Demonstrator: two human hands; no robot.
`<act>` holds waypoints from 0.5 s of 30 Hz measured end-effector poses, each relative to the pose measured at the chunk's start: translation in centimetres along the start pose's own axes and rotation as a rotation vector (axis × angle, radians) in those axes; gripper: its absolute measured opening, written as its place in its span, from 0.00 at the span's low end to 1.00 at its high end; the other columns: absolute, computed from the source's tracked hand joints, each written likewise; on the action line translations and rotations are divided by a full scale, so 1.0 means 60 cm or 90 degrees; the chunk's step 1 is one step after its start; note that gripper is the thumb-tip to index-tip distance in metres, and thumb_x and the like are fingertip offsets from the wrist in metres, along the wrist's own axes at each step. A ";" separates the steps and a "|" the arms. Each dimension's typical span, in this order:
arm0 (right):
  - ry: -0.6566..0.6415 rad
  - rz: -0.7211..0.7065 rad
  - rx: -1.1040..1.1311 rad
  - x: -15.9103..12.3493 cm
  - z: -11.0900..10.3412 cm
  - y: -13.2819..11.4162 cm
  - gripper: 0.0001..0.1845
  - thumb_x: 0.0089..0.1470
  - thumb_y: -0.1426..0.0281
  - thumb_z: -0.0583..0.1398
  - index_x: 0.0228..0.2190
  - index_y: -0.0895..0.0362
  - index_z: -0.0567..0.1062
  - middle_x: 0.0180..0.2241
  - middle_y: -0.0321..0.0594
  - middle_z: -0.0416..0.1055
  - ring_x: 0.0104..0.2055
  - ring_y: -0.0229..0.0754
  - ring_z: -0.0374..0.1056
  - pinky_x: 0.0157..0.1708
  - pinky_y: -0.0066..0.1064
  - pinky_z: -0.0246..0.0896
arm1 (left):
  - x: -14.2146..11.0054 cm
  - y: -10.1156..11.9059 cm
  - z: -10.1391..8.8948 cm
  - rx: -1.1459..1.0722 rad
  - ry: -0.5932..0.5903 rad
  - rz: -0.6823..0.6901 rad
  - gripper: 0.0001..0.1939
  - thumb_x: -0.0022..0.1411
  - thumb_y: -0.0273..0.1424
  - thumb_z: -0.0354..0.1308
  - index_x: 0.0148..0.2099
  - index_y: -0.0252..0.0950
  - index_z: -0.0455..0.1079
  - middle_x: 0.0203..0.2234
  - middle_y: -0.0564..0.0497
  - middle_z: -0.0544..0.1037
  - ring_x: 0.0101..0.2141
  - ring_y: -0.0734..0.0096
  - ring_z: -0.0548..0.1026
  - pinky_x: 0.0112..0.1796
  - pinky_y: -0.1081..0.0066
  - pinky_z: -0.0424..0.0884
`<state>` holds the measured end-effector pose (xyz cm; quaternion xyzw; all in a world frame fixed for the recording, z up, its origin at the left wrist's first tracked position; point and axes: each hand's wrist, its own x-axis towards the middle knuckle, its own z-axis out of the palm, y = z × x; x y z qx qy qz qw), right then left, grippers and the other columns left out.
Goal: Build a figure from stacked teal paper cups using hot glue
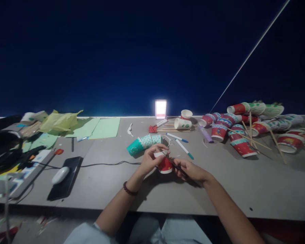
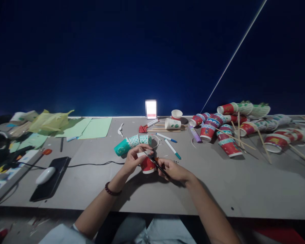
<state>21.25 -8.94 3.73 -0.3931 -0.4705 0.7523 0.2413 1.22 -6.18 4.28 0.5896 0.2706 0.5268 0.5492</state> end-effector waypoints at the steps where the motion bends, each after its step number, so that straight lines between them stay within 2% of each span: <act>1: 0.009 0.001 0.004 0.000 0.001 0.000 0.23 0.43 0.56 0.68 0.25 0.55 0.60 0.19 0.26 0.61 0.17 0.27 0.50 0.16 0.21 0.42 | 0.000 0.000 0.000 -0.003 0.000 -0.002 0.17 0.57 0.40 0.62 0.25 0.34 0.62 0.40 0.44 0.75 0.39 0.63 0.77 0.43 0.60 0.73; 7: 0.018 -0.010 0.012 0.000 -0.007 0.001 0.27 0.38 0.55 0.70 0.24 0.55 0.59 0.20 0.27 0.60 0.17 0.26 0.49 0.16 0.21 0.41 | 0.002 0.004 -0.002 0.024 0.006 -0.024 0.20 0.56 0.41 0.62 0.23 0.35 0.61 0.41 0.43 0.75 0.41 0.61 0.76 0.44 0.60 0.72; 12: -0.061 -0.115 -0.041 -0.006 -0.030 -0.004 0.31 0.37 0.43 0.66 0.26 0.58 0.66 0.18 0.28 0.58 0.16 0.28 0.48 0.16 0.23 0.37 | 0.003 0.005 -0.001 0.022 0.002 -0.021 0.18 0.56 0.41 0.62 0.23 0.34 0.63 0.42 0.43 0.74 0.43 0.59 0.75 0.46 0.60 0.71; 15: -0.027 -0.181 0.005 -0.011 -0.040 -0.012 0.33 0.35 0.40 0.65 0.25 0.57 0.65 0.19 0.29 0.58 0.17 0.28 0.49 0.16 0.25 0.37 | 0.003 0.006 0.001 0.014 0.006 -0.017 0.19 0.57 0.40 0.62 0.22 0.34 0.63 0.44 0.42 0.73 0.46 0.57 0.75 0.48 0.59 0.70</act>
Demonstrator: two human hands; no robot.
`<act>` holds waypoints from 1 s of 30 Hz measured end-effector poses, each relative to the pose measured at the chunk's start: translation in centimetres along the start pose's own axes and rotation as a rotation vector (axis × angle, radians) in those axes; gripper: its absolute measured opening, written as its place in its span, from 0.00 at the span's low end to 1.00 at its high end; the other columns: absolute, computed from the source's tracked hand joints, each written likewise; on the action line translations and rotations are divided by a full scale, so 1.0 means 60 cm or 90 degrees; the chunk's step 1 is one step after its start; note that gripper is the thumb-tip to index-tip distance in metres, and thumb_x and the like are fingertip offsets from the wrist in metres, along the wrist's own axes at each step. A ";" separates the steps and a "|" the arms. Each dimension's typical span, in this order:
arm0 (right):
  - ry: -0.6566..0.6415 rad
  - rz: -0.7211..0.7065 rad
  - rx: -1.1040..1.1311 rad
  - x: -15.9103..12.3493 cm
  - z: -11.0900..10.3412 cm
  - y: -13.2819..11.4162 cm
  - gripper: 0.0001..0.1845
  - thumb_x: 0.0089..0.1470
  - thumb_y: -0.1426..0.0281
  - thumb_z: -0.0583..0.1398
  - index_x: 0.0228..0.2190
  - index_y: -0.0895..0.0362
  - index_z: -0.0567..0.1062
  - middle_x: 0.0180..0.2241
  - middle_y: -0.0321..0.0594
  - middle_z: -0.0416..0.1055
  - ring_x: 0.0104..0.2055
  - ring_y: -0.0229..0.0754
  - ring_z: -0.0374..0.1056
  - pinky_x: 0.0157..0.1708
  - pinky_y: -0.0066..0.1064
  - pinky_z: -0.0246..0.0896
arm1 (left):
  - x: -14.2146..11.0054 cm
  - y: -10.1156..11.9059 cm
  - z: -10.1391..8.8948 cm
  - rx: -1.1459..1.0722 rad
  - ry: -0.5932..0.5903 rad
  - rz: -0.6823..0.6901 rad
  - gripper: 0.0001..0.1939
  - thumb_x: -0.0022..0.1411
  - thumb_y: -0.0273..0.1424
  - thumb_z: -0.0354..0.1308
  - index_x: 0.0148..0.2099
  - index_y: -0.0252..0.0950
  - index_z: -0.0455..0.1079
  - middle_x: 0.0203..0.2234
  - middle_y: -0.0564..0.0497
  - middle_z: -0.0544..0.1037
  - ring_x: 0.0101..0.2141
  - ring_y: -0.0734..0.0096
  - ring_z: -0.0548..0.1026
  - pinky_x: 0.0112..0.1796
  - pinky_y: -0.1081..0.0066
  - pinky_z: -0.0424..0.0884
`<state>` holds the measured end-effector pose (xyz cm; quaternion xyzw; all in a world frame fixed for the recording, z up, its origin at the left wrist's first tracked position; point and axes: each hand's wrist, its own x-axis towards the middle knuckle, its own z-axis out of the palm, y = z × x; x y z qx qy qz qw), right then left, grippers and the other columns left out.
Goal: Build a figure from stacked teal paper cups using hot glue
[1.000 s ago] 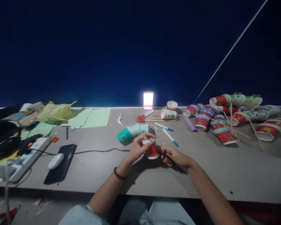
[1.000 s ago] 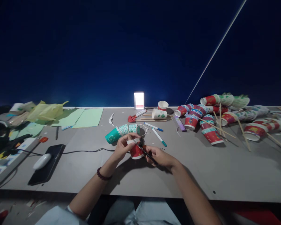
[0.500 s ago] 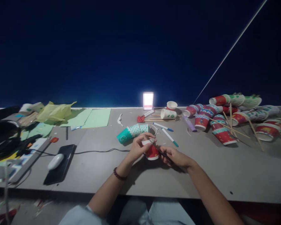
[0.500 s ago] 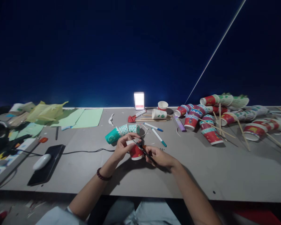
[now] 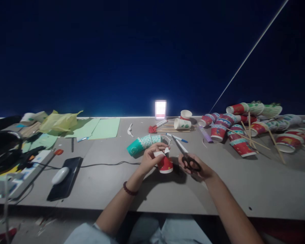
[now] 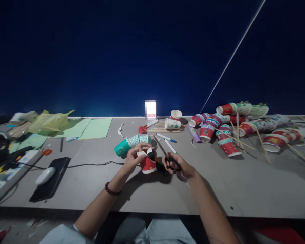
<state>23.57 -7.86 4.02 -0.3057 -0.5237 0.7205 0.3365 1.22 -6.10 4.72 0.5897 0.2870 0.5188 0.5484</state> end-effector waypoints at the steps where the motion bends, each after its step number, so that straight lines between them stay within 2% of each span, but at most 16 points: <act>1: 0.043 -0.019 0.014 0.000 -0.004 -0.002 0.33 0.35 0.40 0.64 0.25 0.57 0.64 0.20 0.31 0.59 0.17 0.29 0.50 0.17 0.25 0.38 | 0.000 0.001 0.001 0.007 0.003 0.008 0.19 0.57 0.40 0.61 0.23 0.34 0.62 0.45 0.41 0.73 0.47 0.56 0.75 0.49 0.58 0.70; 3: 0.160 -0.028 -0.002 0.003 -0.015 -0.004 0.31 0.38 0.41 0.63 0.25 0.55 0.64 0.22 0.32 0.61 0.18 0.31 0.52 0.17 0.26 0.41 | -0.002 0.005 0.003 0.055 0.016 0.052 0.18 0.58 0.40 0.59 0.23 0.34 0.62 0.47 0.41 0.72 0.49 0.55 0.73 0.50 0.56 0.70; 5: 0.316 -0.004 -0.122 0.007 -0.031 -0.002 0.28 0.41 0.43 0.63 0.25 0.55 0.65 0.21 0.32 0.61 0.19 0.33 0.52 0.18 0.27 0.42 | -0.005 0.010 0.005 0.147 0.027 0.122 0.15 0.59 0.37 0.58 0.24 0.35 0.62 0.49 0.40 0.71 0.51 0.55 0.71 0.51 0.55 0.69; 7: 0.485 0.013 -0.347 0.009 -0.052 0.004 0.23 0.42 0.49 0.64 0.22 0.54 0.66 0.21 0.33 0.60 0.21 0.35 0.53 0.20 0.28 0.45 | -0.010 0.013 0.007 0.257 0.028 0.196 0.12 0.57 0.32 0.59 0.24 0.36 0.63 0.51 0.40 0.71 0.53 0.55 0.70 0.53 0.55 0.68; 9: 0.585 0.039 -0.588 0.008 -0.072 0.012 0.18 0.43 0.55 0.63 0.19 0.54 0.66 0.26 0.36 0.63 0.25 0.37 0.58 0.24 0.29 0.48 | -0.016 0.011 0.008 0.341 0.015 0.253 0.08 0.54 0.27 0.59 0.25 0.36 0.64 0.54 0.39 0.69 0.54 0.54 0.68 0.53 0.55 0.68; 11: 0.594 0.099 -0.744 0.005 -0.089 0.020 0.15 0.45 0.59 0.62 0.18 0.54 0.65 0.28 0.39 0.64 0.29 0.40 0.61 0.26 0.30 0.50 | -0.021 0.007 0.008 0.378 0.002 0.293 0.06 0.53 0.24 0.59 0.27 0.36 0.65 0.56 0.39 0.67 0.55 0.53 0.68 0.53 0.54 0.68; 14: 0.582 0.162 -0.821 0.001 -0.107 0.032 0.15 0.47 0.59 0.60 0.18 0.54 0.67 0.28 0.40 0.65 0.29 0.41 0.63 0.27 0.31 0.50 | -0.026 0.000 0.008 0.384 0.001 0.323 0.05 0.51 0.22 0.58 0.29 0.36 0.66 0.58 0.39 0.65 0.57 0.50 0.66 0.54 0.53 0.67; 21: 0.593 0.147 -0.821 -0.001 -0.138 0.056 0.11 0.48 0.60 0.59 0.25 0.55 0.69 0.31 0.43 0.69 0.34 0.45 0.65 0.31 0.32 0.54 | -0.030 -0.002 0.007 0.398 0.027 0.351 0.05 0.51 0.22 0.58 0.29 0.36 0.66 0.61 0.41 0.61 0.59 0.49 0.63 0.54 0.53 0.67; 26: 0.608 0.120 -0.806 -0.003 -0.141 0.059 0.07 0.46 0.65 0.61 0.28 0.55 0.69 0.33 0.42 0.69 0.33 0.43 0.65 0.30 0.31 0.54 | -0.031 -0.003 0.008 0.404 0.025 0.358 0.05 0.51 0.21 0.58 0.30 0.35 0.66 0.62 0.40 0.59 0.59 0.48 0.63 0.54 0.54 0.67; 30: 0.564 0.118 -0.733 -0.001 -0.138 0.054 0.05 0.42 0.68 0.61 0.26 0.55 0.70 0.28 0.37 0.68 0.29 0.40 0.64 0.29 0.29 0.54 | -0.029 -0.003 0.010 0.414 0.027 0.380 0.05 0.52 0.21 0.57 0.29 0.35 0.65 0.63 0.38 0.59 0.59 0.49 0.63 0.54 0.55 0.68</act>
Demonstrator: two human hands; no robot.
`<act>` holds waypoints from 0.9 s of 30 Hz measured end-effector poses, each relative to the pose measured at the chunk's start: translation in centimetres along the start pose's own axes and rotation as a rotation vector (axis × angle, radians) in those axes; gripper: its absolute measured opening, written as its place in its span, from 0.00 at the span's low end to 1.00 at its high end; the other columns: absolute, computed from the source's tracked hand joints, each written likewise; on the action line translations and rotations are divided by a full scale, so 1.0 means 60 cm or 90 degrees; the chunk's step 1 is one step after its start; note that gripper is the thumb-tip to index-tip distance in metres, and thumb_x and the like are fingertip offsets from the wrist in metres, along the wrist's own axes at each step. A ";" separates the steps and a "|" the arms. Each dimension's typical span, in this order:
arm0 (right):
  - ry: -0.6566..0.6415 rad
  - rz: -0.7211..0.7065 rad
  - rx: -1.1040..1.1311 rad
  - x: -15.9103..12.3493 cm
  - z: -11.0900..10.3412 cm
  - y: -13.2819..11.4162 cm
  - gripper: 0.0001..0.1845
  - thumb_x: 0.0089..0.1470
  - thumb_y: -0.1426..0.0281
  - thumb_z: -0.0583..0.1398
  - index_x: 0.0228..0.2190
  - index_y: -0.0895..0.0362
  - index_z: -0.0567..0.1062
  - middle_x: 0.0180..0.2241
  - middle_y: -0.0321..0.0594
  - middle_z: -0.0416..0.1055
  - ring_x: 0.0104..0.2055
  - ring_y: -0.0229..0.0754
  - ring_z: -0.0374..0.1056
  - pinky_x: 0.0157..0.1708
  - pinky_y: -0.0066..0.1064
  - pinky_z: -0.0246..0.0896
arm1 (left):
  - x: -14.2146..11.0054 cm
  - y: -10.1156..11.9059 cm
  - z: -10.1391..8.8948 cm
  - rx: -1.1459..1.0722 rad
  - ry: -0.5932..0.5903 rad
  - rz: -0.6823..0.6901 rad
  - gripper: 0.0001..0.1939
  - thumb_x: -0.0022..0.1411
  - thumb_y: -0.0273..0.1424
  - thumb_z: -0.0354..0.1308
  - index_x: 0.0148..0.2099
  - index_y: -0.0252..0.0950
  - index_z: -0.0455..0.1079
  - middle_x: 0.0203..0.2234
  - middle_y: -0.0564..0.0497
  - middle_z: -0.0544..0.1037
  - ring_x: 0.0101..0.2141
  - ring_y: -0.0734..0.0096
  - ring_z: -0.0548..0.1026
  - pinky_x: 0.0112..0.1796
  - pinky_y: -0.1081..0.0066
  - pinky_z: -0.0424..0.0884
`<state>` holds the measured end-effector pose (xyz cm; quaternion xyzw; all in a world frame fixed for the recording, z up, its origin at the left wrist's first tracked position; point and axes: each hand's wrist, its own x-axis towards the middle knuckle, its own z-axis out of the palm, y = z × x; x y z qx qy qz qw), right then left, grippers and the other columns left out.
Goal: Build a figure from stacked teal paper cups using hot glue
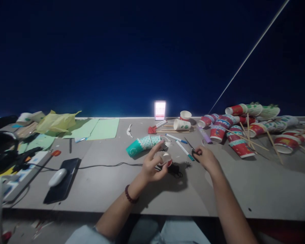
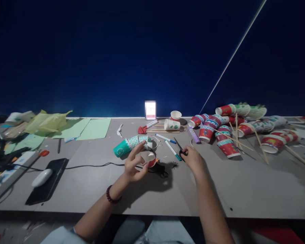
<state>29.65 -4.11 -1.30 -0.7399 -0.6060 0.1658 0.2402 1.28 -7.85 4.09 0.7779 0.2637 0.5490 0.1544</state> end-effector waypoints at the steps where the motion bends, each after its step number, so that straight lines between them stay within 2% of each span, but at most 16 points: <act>1: -0.014 0.001 0.019 0.001 -0.001 -0.001 0.06 0.40 0.69 0.61 0.26 0.55 0.71 0.26 0.36 0.68 0.29 0.40 0.64 0.29 0.29 0.54 | 0.000 0.000 0.001 0.005 0.004 0.012 0.05 0.52 0.21 0.57 0.29 0.35 0.64 0.62 0.38 0.59 0.59 0.49 0.64 0.54 0.55 0.68; 6: -0.013 -0.014 0.085 -0.001 -0.012 -0.015 0.07 0.37 0.69 0.61 0.25 0.56 0.73 0.25 0.37 0.69 0.30 0.43 0.66 0.32 0.32 0.58 | 0.001 -0.004 0.003 0.018 0.012 0.042 0.06 0.52 0.21 0.57 0.29 0.34 0.63 0.62 0.36 0.60 0.58 0.50 0.65 0.52 0.56 0.70; 10: 0.026 -0.027 0.232 -0.023 -0.034 -0.068 0.09 0.43 0.64 0.61 0.27 0.57 0.75 0.27 0.39 0.70 0.25 0.40 0.62 0.28 0.33 0.58 | 0.004 -0.002 0.002 0.010 -0.005 0.043 0.05 0.52 0.21 0.56 0.29 0.34 0.63 0.61 0.35 0.61 0.57 0.50 0.67 0.52 0.56 0.70; 14: -0.174 -0.009 0.536 -0.062 -0.056 -0.156 0.20 0.48 0.55 0.62 0.37 0.56 0.75 0.26 0.38 0.70 0.22 0.36 0.61 0.20 0.28 0.55 | 0.008 0.003 0.003 0.002 -0.050 0.055 0.05 0.53 0.23 0.56 0.28 0.35 0.63 0.60 0.33 0.63 0.54 0.51 0.70 0.48 0.58 0.73; 18: -0.242 -0.016 0.633 -0.085 -0.061 -0.216 0.22 0.40 0.56 0.68 0.34 0.57 0.75 0.22 0.34 0.70 0.20 0.33 0.61 0.20 0.26 0.58 | 0.009 0.009 0.003 0.004 -0.086 0.060 0.05 0.53 0.24 0.57 0.29 0.36 0.63 0.59 0.33 0.64 0.50 0.54 0.73 0.45 0.60 0.74; 22: -0.216 -0.019 0.660 -0.078 -0.053 -0.231 0.20 0.36 0.57 0.70 0.27 0.58 0.76 0.18 0.34 0.70 0.19 0.35 0.64 0.19 0.26 0.59 | 0.009 0.007 0.003 -0.005 -0.084 0.074 0.04 0.53 0.23 0.57 0.31 0.35 0.65 0.60 0.33 0.63 0.50 0.55 0.74 0.45 0.60 0.74; 27: -0.260 0.026 0.728 -0.063 -0.044 -0.230 0.18 0.33 0.59 0.71 0.24 0.58 0.77 0.20 0.38 0.74 0.23 0.38 0.69 0.22 0.28 0.64 | 0.013 0.003 0.001 0.004 -0.065 0.106 0.04 0.54 0.22 0.56 0.35 0.34 0.67 0.60 0.34 0.63 0.53 0.54 0.71 0.48 0.59 0.73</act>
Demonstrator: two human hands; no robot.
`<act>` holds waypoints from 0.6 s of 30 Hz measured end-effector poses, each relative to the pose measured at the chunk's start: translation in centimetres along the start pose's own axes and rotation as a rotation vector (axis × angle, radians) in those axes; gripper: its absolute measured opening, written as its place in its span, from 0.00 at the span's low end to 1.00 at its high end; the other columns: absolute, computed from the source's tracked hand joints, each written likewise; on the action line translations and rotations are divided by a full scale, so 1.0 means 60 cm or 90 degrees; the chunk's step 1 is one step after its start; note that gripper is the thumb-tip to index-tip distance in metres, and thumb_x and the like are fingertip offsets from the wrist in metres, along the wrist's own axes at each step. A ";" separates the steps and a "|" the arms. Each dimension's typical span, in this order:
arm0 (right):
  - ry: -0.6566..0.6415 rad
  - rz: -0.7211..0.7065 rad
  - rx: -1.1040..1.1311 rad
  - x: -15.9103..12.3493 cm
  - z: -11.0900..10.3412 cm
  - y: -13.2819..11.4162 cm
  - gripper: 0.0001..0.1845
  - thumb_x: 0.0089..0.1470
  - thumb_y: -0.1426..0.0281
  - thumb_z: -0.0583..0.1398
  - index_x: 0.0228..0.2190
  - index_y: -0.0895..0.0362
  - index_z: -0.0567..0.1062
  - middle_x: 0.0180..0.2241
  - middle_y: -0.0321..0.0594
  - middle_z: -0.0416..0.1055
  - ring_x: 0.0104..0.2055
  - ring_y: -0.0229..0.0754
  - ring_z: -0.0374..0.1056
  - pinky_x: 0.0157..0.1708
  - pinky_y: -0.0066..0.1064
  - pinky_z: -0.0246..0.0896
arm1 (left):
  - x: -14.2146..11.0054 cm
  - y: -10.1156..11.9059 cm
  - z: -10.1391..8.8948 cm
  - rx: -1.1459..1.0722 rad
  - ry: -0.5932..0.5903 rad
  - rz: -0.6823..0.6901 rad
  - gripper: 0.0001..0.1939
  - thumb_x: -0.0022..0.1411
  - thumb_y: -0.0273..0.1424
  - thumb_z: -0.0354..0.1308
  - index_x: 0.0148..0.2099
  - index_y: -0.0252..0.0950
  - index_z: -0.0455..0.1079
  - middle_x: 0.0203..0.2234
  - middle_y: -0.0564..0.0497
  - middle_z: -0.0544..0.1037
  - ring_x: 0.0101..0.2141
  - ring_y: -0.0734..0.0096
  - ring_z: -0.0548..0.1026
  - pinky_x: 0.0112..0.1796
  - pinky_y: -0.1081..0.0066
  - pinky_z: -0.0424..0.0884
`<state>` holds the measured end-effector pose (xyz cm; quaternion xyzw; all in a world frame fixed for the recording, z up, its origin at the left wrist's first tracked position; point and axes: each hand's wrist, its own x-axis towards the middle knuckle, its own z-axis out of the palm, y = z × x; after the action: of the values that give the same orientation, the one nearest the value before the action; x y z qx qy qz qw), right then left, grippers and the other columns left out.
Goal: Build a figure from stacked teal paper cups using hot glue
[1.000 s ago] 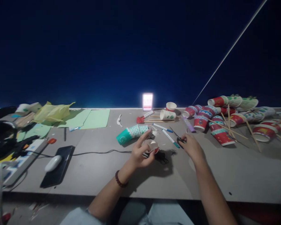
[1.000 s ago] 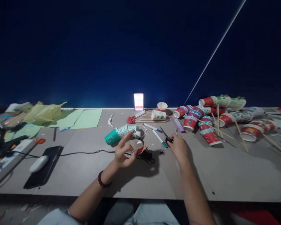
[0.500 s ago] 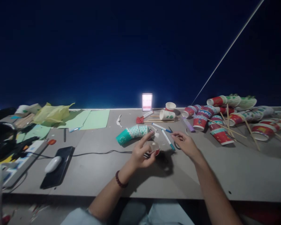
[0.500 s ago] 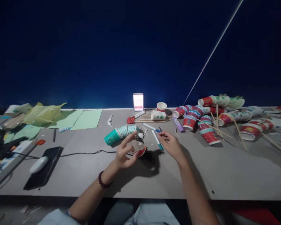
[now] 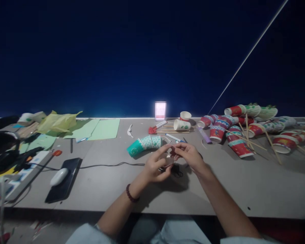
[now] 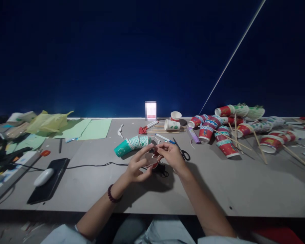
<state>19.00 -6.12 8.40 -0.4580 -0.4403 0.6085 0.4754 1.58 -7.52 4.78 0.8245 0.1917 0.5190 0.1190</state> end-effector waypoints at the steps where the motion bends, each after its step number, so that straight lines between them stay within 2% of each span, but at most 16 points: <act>1: 0.000 0.015 0.033 0.002 0.000 0.001 0.18 0.33 0.59 0.71 0.24 0.58 0.78 0.22 0.39 0.75 0.25 0.39 0.70 0.23 0.28 0.64 | 0.003 0.001 -0.003 0.007 0.016 -0.007 0.04 0.56 0.22 0.55 0.35 0.34 0.68 0.59 0.35 0.63 0.54 0.54 0.70 0.49 0.58 0.72; 3: 0.001 0.048 0.104 0.004 0.000 0.002 0.16 0.33 0.62 0.72 0.25 0.58 0.78 0.25 0.41 0.76 0.28 0.40 0.72 0.24 0.27 0.64 | 0.013 0.007 -0.016 0.025 0.061 -0.045 0.03 0.58 0.23 0.55 0.32 0.34 0.67 0.58 0.37 0.65 0.54 0.55 0.69 0.51 0.56 0.70; 5: 0.006 0.072 0.170 0.006 -0.001 0.003 0.15 0.34 0.64 0.72 0.26 0.58 0.79 0.28 0.41 0.77 0.29 0.38 0.71 0.23 0.25 0.62 | 0.029 0.016 -0.038 0.052 0.108 -0.100 0.08 0.60 0.23 0.54 0.27 0.34 0.64 0.56 0.40 0.67 0.54 0.57 0.69 0.52 0.55 0.69; 7: 0.016 0.081 0.221 0.007 -0.001 0.003 0.13 0.34 0.66 0.72 0.25 0.58 0.79 0.27 0.39 0.75 0.27 0.35 0.68 0.20 0.23 0.59 | 0.047 0.021 -0.070 0.093 0.144 -0.144 0.10 0.62 0.25 0.54 0.27 0.35 0.64 0.54 0.43 0.68 0.54 0.59 0.68 0.51 0.54 0.69; 9: 0.024 0.087 0.250 0.008 0.000 0.002 0.13 0.35 0.67 0.72 0.25 0.58 0.79 0.22 0.35 0.72 0.24 0.32 0.65 0.17 0.21 0.55 | 0.062 0.017 -0.107 0.184 0.135 -0.173 0.09 0.62 0.28 0.56 0.28 0.35 0.66 0.53 0.45 0.68 0.53 0.60 0.67 0.52 0.54 0.67; 13: 0.031 0.109 0.254 0.005 0.005 -0.003 0.16 0.33 0.67 0.73 0.27 0.58 0.77 0.21 0.33 0.71 0.25 0.32 0.66 0.20 0.19 0.59 | 0.060 -0.036 -0.175 0.436 0.108 -0.174 0.03 0.61 0.32 0.59 0.35 0.40 0.73 0.44 0.46 0.71 0.47 0.59 0.66 0.46 0.57 0.67; 18: 0.009 0.092 0.204 0.002 0.012 -0.009 0.18 0.34 0.66 0.73 0.27 0.57 0.73 0.27 0.36 0.75 0.30 0.36 0.72 0.24 0.22 0.63 | -0.001 -0.127 -0.223 0.549 0.013 -0.241 0.10 0.63 0.35 0.55 0.34 0.42 0.77 0.40 0.44 0.71 0.43 0.58 0.65 0.40 0.61 0.68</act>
<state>18.36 -6.00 9.03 -0.4113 -0.3004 0.7001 0.5004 -12.00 -0.74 7.50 0.7442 0.5377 0.3692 -0.1439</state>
